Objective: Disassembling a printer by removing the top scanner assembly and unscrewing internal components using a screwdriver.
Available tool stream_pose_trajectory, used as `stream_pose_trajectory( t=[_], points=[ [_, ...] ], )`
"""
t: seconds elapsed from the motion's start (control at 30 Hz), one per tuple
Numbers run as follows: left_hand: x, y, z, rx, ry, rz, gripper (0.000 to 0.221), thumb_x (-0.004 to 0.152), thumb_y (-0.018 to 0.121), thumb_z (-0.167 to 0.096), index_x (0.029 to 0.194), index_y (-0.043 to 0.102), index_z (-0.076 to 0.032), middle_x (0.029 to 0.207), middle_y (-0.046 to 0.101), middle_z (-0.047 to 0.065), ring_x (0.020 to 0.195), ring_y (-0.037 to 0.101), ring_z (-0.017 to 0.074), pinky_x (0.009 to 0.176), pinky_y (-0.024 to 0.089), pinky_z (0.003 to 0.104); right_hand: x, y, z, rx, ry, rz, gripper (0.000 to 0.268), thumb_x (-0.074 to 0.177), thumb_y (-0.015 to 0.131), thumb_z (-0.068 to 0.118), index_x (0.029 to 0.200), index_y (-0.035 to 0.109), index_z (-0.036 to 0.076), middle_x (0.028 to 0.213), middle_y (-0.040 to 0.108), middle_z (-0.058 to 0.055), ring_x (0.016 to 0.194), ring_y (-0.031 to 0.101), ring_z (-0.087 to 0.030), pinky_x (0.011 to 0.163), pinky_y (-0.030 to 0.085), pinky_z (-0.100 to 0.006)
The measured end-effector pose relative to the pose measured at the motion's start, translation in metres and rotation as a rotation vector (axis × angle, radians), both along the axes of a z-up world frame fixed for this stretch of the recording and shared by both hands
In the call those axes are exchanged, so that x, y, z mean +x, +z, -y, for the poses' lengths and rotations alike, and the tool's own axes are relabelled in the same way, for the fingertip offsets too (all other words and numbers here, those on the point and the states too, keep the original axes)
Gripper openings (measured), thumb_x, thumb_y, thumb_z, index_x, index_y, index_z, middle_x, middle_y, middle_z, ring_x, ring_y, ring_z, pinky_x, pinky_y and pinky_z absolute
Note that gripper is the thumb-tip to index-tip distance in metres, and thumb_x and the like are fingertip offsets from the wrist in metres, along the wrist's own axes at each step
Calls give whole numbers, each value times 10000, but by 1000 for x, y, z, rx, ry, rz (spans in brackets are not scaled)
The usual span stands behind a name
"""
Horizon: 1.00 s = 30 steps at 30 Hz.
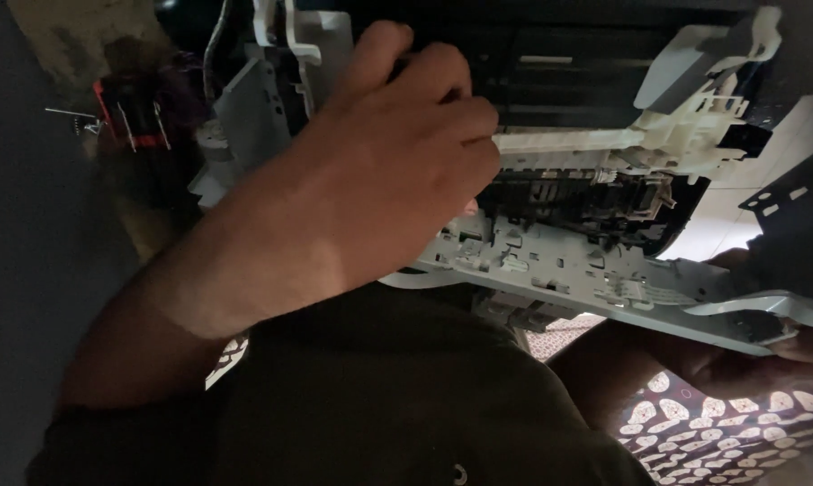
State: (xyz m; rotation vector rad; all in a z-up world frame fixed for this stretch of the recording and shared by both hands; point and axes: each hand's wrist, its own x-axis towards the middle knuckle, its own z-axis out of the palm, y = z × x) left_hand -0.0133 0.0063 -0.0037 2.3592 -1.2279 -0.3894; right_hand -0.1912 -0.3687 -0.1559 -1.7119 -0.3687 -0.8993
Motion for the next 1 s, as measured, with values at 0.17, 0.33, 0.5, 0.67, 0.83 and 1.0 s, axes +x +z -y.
stream_pose_trajectory(
  t=[0.17, 0.33, 0.5, 0.67, 0.83, 1.0],
  points=[
    [1, 2, -1, 68, -7, 2, 315, 919, 742, -447, 1078, 723, -175, 1037, 645, -39, 1080, 516, 254, 1046, 333, 493, -47, -105, 46, 16, -7, -13, 246, 1047, 447, 206, 1270, 407, 111, 1213, 426, -142, 967, 421, -350, 752, 403, -600],
    [5, 3, -9, -52, 42, -68, 333, 911, 794, -375, 1110, 693, -128, 1101, 639, 23, 1085, 532, 286, 938, 377, 492, -11, -77, 20, 29, -12, -26, 212, 1049, 458, 230, 1212, 394, 110, 1153, 407, -121, 904, 412, -323, 707, 410, -567],
    [8, 4, -32, -197, 53, -261, 211, 1070, 632, -297, 1275, 671, -263, 1322, 590, 15, 1250, 513, 350, 1115, 406, 677, 24, 52, -27, 42, -22, -45, 198, 1052, 469, 253, 1155, 381, 109, 1093, 389, -100, 841, 404, -297, 662, 417, -535],
    [9, 40, -66, -538, 149, -442, 61, 1055, 635, -89, 1090, 621, -42, 1069, 663, 129, 1053, 636, 332, 979, 445, 504, 31, 74, -32, 56, -34, -54, 207, 1055, 479, 277, 1098, 368, 108, 1033, 371, -80, 779, 395, -270, 617, 423, -502],
    [-28, 35, -110, -688, 398, -555, 103, 1105, 535, -161, 1138, 551, -65, 1021, 650, 102, 952, 671, 252, 878, 527, 387, 38, 82, -37, 76, -31, -74, 237, 1057, 490, 300, 1040, 354, 107, 973, 352, -59, 716, 386, -243, 572, 430, -469],
    [-48, 21, -121, -892, 772, -749, 180, 1182, 376, -243, 1211, 447, -80, 948, 627, 71, 799, 706, 135, 725, 625, 206, 43, 88, -41, 95, -27, -95, 281, 1060, 501, 324, 983, 341, 106, 913, 333, -38, 653, 376, -217, 527, 436, -436]
  ],
)
